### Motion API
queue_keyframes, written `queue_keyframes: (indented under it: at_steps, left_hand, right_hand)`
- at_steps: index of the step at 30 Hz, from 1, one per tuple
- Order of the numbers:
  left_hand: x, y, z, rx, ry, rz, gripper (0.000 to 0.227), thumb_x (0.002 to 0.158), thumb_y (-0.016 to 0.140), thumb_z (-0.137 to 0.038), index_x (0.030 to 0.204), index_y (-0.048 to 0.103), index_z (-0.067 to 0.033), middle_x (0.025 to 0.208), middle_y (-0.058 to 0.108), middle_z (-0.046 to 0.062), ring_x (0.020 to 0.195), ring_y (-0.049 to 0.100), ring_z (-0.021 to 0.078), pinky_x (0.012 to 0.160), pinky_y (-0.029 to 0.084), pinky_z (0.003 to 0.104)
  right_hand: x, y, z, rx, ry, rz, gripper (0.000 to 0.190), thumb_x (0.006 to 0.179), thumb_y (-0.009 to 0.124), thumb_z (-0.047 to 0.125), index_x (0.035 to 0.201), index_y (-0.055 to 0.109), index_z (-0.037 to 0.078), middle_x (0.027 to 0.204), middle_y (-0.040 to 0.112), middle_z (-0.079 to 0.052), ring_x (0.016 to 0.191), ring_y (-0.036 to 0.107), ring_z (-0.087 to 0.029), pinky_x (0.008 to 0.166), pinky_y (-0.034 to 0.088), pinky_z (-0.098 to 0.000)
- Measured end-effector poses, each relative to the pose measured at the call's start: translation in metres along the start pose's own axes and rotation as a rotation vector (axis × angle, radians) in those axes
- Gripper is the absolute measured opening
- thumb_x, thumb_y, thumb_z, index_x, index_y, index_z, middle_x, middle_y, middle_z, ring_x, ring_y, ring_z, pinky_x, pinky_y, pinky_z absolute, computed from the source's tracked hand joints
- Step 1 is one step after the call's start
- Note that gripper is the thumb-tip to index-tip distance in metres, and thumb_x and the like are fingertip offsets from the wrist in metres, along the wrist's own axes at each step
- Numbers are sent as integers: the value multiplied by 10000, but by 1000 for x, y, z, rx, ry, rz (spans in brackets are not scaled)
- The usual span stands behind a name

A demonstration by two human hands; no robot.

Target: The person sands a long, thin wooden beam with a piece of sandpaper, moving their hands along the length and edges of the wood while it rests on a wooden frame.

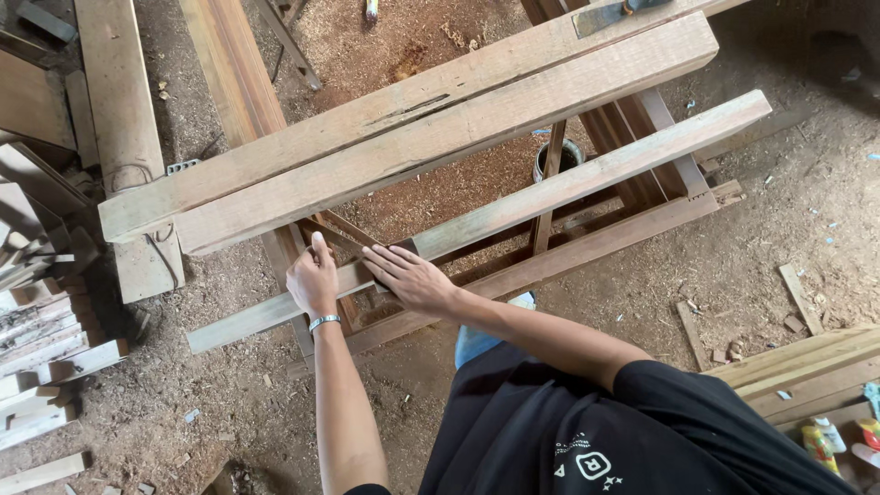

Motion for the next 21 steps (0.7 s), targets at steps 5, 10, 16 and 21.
queue_keyframes:
  at_steps: [5,10,16,21]
  left_hand:
    - [-2,-5,-6,-1,47,-46,609,1067,488,-550,730,789,-143,621,723,24,509,671,160,481,479,312]
    - [-2,-1,0,62,13,-28,622,1088,492,-539,724,780,-125,615,714,44,505,661,176,485,461,324]
    - [-4,-4,-6,11,109,-93,581,1074,519,-511,697,770,-147,615,715,31,490,640,153,474,446,300]
    - [2,25,11,1,153,-37,618,1093,493,-486,608,641,-133,535,607,-11,405,485,106,403,336,280]
  right_hand:
    - [12,-1,-6,-143,32,-62,619,1055,438,346,1545,368,-27,1667,297,-177,1566,248,-260,1289,164,-416]
    - [25,-2,-2,-109,53,-11,609,1036,453,328,1501,389,-59,1643,315,-218,1549,260,-296,1273,177,-431]
    - [-2,-29,-11,1,13,-126,590,1075,429,325,1535,399,-43,1637,353,-188,1537,308,-281,1267,212,-432]
    - [11,-28,-17,-42,160,-159,594,1075,433,340,1507,376,-64,1620,361,-210,1521,325,-310,1254,233,-436]
Point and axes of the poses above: each hand's wrist, its own x-axis towards the middle knuckle, its own y-axis out of the palm, z = x × y, the point moved 10 cm from there along x, towards the middle knuckle
